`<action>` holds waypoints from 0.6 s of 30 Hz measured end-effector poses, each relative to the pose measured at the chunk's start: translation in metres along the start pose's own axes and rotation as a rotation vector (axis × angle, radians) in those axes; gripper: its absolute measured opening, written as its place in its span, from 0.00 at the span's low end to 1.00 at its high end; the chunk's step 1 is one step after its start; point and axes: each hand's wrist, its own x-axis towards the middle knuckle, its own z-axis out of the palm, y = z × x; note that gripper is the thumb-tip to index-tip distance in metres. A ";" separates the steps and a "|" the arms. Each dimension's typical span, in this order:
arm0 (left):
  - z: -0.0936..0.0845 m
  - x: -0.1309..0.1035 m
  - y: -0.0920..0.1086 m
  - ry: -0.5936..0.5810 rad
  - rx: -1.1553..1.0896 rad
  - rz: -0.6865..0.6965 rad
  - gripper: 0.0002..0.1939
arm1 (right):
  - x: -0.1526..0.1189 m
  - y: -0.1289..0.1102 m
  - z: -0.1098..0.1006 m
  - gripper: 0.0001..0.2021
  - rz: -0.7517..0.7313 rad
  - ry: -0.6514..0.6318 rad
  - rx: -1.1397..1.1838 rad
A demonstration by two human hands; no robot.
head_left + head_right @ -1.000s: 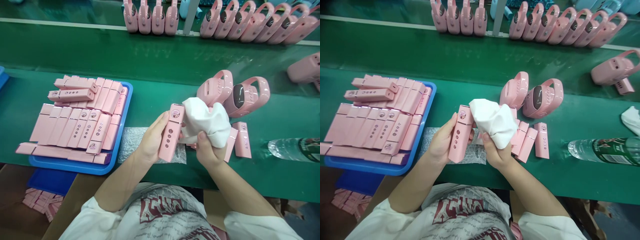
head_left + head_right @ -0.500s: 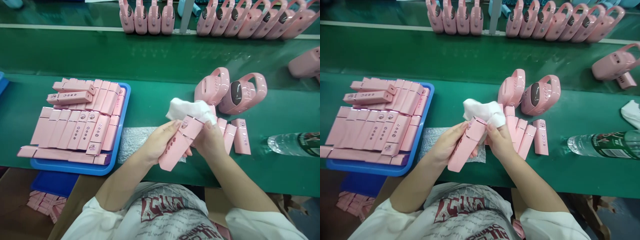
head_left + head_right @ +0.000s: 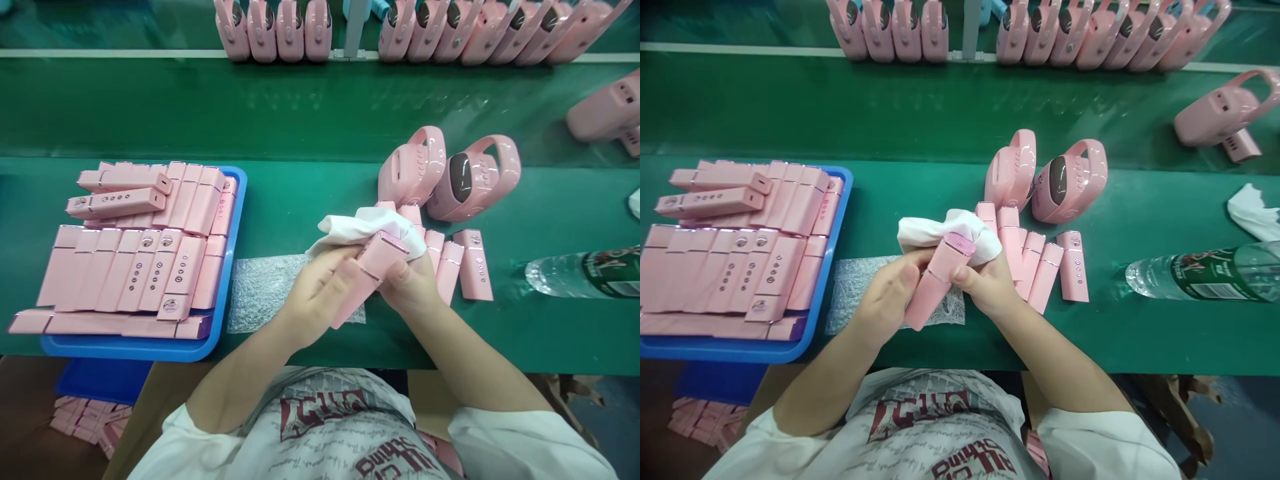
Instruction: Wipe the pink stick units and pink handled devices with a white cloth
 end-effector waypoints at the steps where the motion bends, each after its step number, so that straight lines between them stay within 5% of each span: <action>1: 0.001 -0.001 0.000 0.027 0.094 0.071 0.23 | 0.000 0.000 0.000 0.26 -0.023 0.001 -0.004; 5: 0.002 -0.004 -0.003 0.176 0.423 0.287 0.15 | -0.003 0.003 -0.002 0.27 -0.033 0.043 -0.010; 9: -0.001 -0.002 -0.006 0.199 0.661 0.494 0.11 | -0.006 0.006 -0.003 0.27 -0.018 0.104 -0.049; 18: -0.004 0.003 -0.010 0.277 0.852 0.682 0.05 | -0.010 0.010 0.014 0.26 0.024 0.216 0.057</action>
